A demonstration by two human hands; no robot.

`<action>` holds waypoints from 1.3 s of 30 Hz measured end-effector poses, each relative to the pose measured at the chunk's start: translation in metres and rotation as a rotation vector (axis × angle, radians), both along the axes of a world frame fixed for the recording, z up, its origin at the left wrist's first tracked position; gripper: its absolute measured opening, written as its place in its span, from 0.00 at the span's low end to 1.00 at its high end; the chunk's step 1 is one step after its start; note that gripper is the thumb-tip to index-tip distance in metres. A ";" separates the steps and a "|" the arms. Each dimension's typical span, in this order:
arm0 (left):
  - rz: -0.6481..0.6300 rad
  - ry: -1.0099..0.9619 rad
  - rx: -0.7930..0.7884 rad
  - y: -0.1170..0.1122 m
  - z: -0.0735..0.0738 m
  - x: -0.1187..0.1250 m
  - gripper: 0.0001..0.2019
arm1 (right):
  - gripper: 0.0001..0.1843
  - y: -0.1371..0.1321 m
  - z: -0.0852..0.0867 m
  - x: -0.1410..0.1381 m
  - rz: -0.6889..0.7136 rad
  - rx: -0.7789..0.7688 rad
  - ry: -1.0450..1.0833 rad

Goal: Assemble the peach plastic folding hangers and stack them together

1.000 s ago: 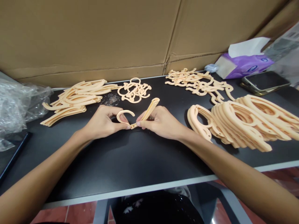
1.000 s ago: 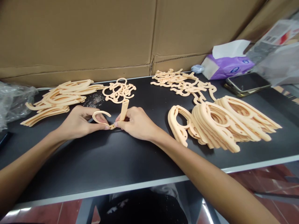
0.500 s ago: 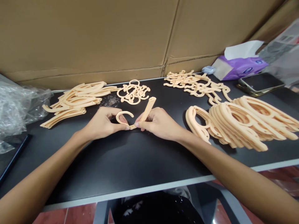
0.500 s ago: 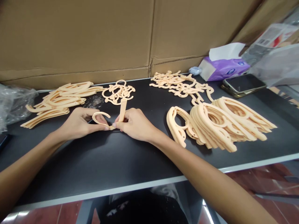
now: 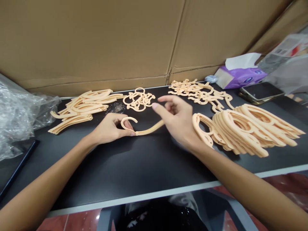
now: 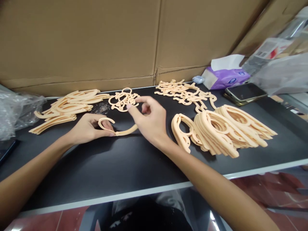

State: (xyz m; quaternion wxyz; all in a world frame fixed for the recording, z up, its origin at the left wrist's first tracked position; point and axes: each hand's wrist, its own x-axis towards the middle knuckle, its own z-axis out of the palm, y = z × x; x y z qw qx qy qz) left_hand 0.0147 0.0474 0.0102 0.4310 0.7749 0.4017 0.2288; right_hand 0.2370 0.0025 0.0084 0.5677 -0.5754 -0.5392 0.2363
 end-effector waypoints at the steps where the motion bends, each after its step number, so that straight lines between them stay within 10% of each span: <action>1: 0.002 -0.005 -0.006 0.000 0.000 0.000 0.13 | 0.10 -0.001 0.004 0.002 -0.071 0.097 -0.046; 6: 0.028 -0.061 -0.032 -0.001 0.003 0.001 0.14 | 0.05 -0.007 0.005 0.004 0.001 0.362 -0.385; 14: 0.042 -0.097 0.038 0.004 0.005 -0.002 0.16 | 0.09 -0.007 -0.029 -0.011 0.456 0.209 -0.795; 20: 0.186 -0.079 0.200 0.032 0.032 -0.051 0.15 | 0.08 -0.003 -0.032 -0.006 0.399 0.143 -0.815; 27: 0.366 0.458 0.320 0.054 0.040 -0.105 0.09 | 0.09 -0.004 -0.029 -0.007 0.338 0.109 -0.810; 39: 0.206 0.998 0.330 0.049 0.042 -0.103 0.15 | 0.09 -0.005 -0.027 -0.007 0.335 0.088 -0.830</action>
